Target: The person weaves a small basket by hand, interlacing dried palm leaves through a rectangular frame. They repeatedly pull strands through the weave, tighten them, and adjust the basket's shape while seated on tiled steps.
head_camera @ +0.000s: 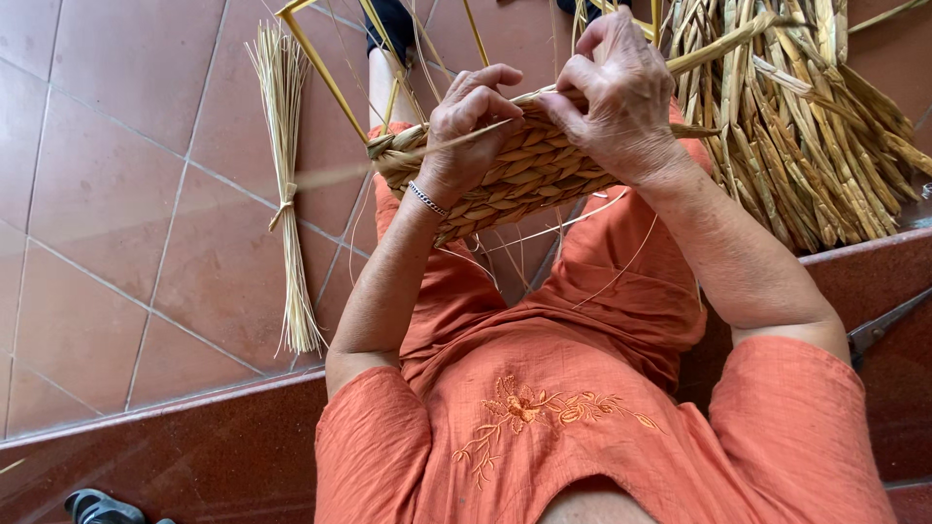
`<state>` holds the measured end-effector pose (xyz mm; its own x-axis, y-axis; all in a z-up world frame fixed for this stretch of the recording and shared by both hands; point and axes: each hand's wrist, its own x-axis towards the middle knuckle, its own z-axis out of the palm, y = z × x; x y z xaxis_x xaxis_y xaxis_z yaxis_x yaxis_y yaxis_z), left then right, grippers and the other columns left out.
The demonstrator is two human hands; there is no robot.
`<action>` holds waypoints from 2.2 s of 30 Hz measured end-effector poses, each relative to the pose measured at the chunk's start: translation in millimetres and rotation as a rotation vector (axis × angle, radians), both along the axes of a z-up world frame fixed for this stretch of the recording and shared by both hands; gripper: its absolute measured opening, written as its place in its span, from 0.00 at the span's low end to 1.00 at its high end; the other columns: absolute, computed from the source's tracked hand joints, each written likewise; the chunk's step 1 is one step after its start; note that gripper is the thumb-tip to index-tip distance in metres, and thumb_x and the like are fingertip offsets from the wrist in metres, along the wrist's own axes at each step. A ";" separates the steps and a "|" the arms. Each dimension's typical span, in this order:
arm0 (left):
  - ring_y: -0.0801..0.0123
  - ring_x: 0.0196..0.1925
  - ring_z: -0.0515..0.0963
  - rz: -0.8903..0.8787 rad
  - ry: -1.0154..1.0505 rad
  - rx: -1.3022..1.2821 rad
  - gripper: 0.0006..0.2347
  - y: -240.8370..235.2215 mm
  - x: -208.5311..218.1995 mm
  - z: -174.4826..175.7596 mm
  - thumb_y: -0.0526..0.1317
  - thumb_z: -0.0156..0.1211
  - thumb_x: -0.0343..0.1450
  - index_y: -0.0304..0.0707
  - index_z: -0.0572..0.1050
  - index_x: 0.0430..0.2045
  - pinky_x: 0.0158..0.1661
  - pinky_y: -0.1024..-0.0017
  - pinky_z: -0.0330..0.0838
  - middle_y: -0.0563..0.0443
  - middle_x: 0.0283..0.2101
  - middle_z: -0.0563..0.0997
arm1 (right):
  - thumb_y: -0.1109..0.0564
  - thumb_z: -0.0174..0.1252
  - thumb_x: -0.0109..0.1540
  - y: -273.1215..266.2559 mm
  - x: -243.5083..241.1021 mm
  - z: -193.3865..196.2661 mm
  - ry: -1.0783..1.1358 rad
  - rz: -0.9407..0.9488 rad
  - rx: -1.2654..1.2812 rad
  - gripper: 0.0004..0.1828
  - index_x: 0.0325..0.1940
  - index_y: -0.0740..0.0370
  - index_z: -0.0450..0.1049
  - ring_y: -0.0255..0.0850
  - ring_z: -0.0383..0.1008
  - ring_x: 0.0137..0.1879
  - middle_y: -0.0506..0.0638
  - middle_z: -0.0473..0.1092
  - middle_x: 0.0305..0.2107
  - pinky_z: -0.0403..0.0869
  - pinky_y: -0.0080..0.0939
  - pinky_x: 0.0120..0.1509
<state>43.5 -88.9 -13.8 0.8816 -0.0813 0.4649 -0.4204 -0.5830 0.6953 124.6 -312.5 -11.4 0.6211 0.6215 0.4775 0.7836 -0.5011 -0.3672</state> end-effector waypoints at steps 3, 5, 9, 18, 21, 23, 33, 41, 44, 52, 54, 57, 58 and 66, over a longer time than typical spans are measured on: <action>0.63 0.47 0.86 -0.027 0.058 -0.062 0.06 1.0 3.9 -3.5 0.31 0.69 0.71 0.36 0.76 0.35 0.46 0.70 0.83 0.47 0.48 0.84 | 0.46 0.74 0.64 8.2 -0.3 -4.1 -0.152 -0.046 -0.079 0.19 0.31 0.57 0.74 0.43 0.69 0.48 0.50 0.66 0.36 0.70 0.47 0.55; 0.65 0.44 0.88 0.008 0.153 -0.083 0.05 -1.1 10.1 -6.5 0.31 0.67 0.73 0.35 0.75 0.36 0.44 0.71 0.83 0.47 0.43 0.85 | 0.44 0.74 0.64 12.5 0.4 -5.9 -0.221 -0.071 -0.123 0.21 0.30 0.57 0.72 0.43 0.69 0.47 0.50 0.67 0.35 0.70 0.48 0.55; 0.69 0.35 0.89 0.167 0.233 -0.028 0.07 -11.3 31.2 -14.6 0.33 0.67 0.74 0.37 0.72 0.38 0.37 0.71 0.83 0.50 0.33 0.86 | 0.47 0.70 0.65 4.9 3.9 -9.9 0.192 -0.050 -0.120 0.18 0.38 0.61 0.71 0.46 0.70 0.43 0.51 0.69 0.31 0.68 0.51 0.53; 0.56 0.27 0.84 0.308 0.139 0.457 0.21 -34.2 48.4 -42.1 0.28 0.59 0.70 0.27 0.65 0.58 0.27 0.66 0.79 0.33 0.44 0.81 | 0.44 0.74 0.64 -48.1 -10.8 -11.0 -0.209 0.017 -0.102 0.16 0.40 0.55 0.78 0.46 0.62 0.53 0.51 0.68 0.43 0.64 0.53 0.53; 0.55 0.32 0.85 0.198 0.334 0.563 0.17 -34.8 61.5 -44.6 0.27 0.55 0.71 0.32 0.71 0.56 0.35 0.61 0.80 0.38 0.40 0.82 | 0.51 0.72 0.65 -56.3 -17.3 -6.5 -0.277 0.030 -0.176 0.09 0.40 0.55 0.78 0.46 0.65 0.56 0.51 0.70 0.45 0.67 0.51 0.57; 0.55 0.35 0.86 0.119 0.306 0.394 0.13 -32.5 65.4 -41.1 0.29 0.57 0.72 0.35 0.74 0.51 0.40 0.61 0.81 0.41 0.38 0.83 | 0.56 0.69 0.68 -60.8 -11.8 -1.9 -0.292 0.059 -0.191 0.07 0.39 0.57 0.78 0.44 0.70 0.55 0.51 0.73 0.45 0.71 0.48 0.57; 0.64 0.39 0.86 -0.150 0.363 -0.071 0.19 -16.4 27.2 7.4 0.31 0.63 0.69 0.30 0.72 0.55 0.42 0.70 0.81 0.41 0.49 0.81 | 0.60 0.64 0.69 -14.9 25.5 62.8 -0.604 0.128 -0.200 0.05 0.39 0.62 0.77 0.38 0.78 0.42 0.52 0.79 0.40 0.79 0.35 0.44; 0.58 0.35 0.79 -0.099 0.379 0.156 0.12 -29.9 34.5 7.2 0.43 0.67 0.70 0.32 0.74 0.30 0.39 0.59 0.75 0.43 0.33 0.77 | 0.56 0.61 0.71 -0.6 37.6 97.8 -0.196 0.056 -0.763 0.07 0.45 0.61 0.80 0.38 0.75 0.29 0.52 0.76 0.28 0.76 0.40 0.29; 0.56 0.36 0.78 0.009 0.332 0.240 0.14 -42.0 35.6 -3.7 0.49 0.60 0.75 0.34 0.72 0.32 0.39 0.57 0.73 0.44 0.33 0.75 | 0.44 0.62 0.69 -8.3 55.7 94.9 0.236 -0.049 -0.791 0.15 0.45 0.57 0.82 0.44 0.76 0.29 0.55 0.77 0.27 0.77 0.48 0.33; 0.59 0.37 0.84 0.054 0.127 0.071 0.07 -34.2 27.9 -9.0 0.38 0.62 0.75 0.35 0.70 0.37 0.37 0.65 0.82 0.40 0.42 0.76 | 0.35 0.61 0.71 -29.5 53.4 33.5 0.147 0.130 -0.329 0.21 0.45 0.55 0.79 0.38 0.74 0.27 0.48 0.76 0.28 0.74 0.41 0.33; 0.56 0.40 0.83 0.011 0.043 0.123 0.06 -32.4 21.9 -11.9 0.33 0.62 0.74 0.35 0.69 0.39 0.38 0.64 0.81 0.39 0.45 0.77 | 0.32 0.63 0.68 -27.3 45.3 10.6 0.034 0.055 -0.256 0.24 0.41 0.55 0.75 0.38 0.74 0.27 0.48 0.74 0.24 0.73 0.42 0.32; 0.55 0.39 0.84 -0.005 0.040 0.163 0.06 -31.6 25.5 -16.0 0.32 0.61 0.75 0.35 0.69 0.38 0.37 0.62 0.80 0.42 0.39 0.79 | 0.31 0.63 0.67 -26.2 43.4 -13.3 -0.061 0.003 -0.188 0.26 0.40 0.56 0.71 0.37 0.73 0.25 0.45 0.73 0.21 0.72 0.42 0.28; 0.55 0.37 0.84 0.000 0.062 0.169 0.06 -30.7 28.4 -17.6 0.33 0.61 0.75 0.35 0.68 0.38 0.36 0.61 0.79 0.43 0.36 0.79 | 0.32 0.63 0.68 -26.2 42.5 -20.7 -0.077 -0.002 -0.173 0.26 0.41 0.56 0.71 0.37 0.73 0.24 0.45 0.73 0.21 0.71 0.42 0.27; 0.59 0.20 0.81 0.256 0.211 -0.027 0.13 -36.2 60.2 -37.1 0.29 0.52 0.71 0.35 0.63 0.49 0.26 0.60 0.75 0.47 0.18 0.78 | 0.39 0.60 0.76 -59.6 28.7 -45.7 0.328 0.094 0.038 0.21 0.44 0.59 0.69 0.35 0.72 0.35 0.49 0.69 0.30 0.75 0.36 0.36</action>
